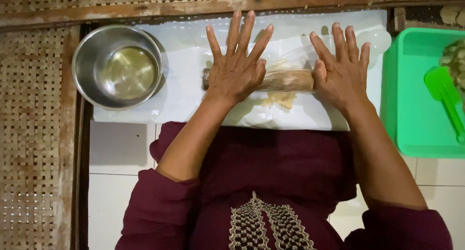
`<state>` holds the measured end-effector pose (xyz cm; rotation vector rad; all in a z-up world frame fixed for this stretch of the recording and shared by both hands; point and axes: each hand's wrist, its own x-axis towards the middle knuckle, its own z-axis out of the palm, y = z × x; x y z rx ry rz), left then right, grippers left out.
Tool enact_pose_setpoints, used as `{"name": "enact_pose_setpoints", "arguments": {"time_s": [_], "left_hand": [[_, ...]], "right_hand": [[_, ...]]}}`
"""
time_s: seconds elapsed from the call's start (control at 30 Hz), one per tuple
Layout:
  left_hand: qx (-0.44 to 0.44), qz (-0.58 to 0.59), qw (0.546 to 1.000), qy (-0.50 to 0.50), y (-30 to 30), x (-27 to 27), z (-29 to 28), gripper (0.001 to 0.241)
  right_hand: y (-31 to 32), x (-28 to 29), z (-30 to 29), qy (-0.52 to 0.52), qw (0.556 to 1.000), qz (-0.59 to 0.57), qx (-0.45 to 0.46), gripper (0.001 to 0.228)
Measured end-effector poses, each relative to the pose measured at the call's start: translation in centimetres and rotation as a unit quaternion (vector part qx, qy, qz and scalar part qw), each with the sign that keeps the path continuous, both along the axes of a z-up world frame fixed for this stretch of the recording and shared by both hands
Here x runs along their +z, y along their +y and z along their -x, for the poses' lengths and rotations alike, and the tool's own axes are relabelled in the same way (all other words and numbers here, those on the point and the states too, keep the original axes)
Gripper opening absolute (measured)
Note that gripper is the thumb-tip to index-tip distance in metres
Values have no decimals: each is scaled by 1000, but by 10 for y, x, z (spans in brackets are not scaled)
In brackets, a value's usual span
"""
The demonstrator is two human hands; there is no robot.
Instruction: Flattening dough with a rolling pin and cutting out small circular pieces to place on a drying rack.
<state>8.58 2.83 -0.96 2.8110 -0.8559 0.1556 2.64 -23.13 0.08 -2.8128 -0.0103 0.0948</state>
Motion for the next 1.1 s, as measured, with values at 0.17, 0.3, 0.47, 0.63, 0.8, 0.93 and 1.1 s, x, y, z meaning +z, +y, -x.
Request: {"name": "enact_pose_setpoints", "arguments": {"time_s": [0.17, 0.3, 0.47, 0.63, 0.8, 0.93, 1.1], "left_hand": [[3, 1, 1000, 5, 2, 6, 17, 69], [0, 6, 1000, 12, 4, 5, 29, 64], [5, 7, 1000, 2, 6, 5, 43, 64], [9, -47, 999, 23, 11, 16, 65, 66], [-2, -13, 1000, -2, 7, -3, 43, 72], [-10, 34, 994, -100, 4, 1, 15, 74], [4, 35, 991, -129, -5, 4, -15, 71]], "right_hand": [[2, -5, 17, -29, 1000, -5, -10, 61], [6, -3, 31, -45, 999, 7, -19, 61], [16, 10, 43, -5, 998, -27, -57, 63], [15, -5, 71, -124, 992, -19, -11, 61], [14, -6, 50, -121, 992, -23, -25, 61], [12, -5, 17, -87, 996, 18, -32, 59], [-1, -5, -15, -65, 997, 27, -19, 60]]}}
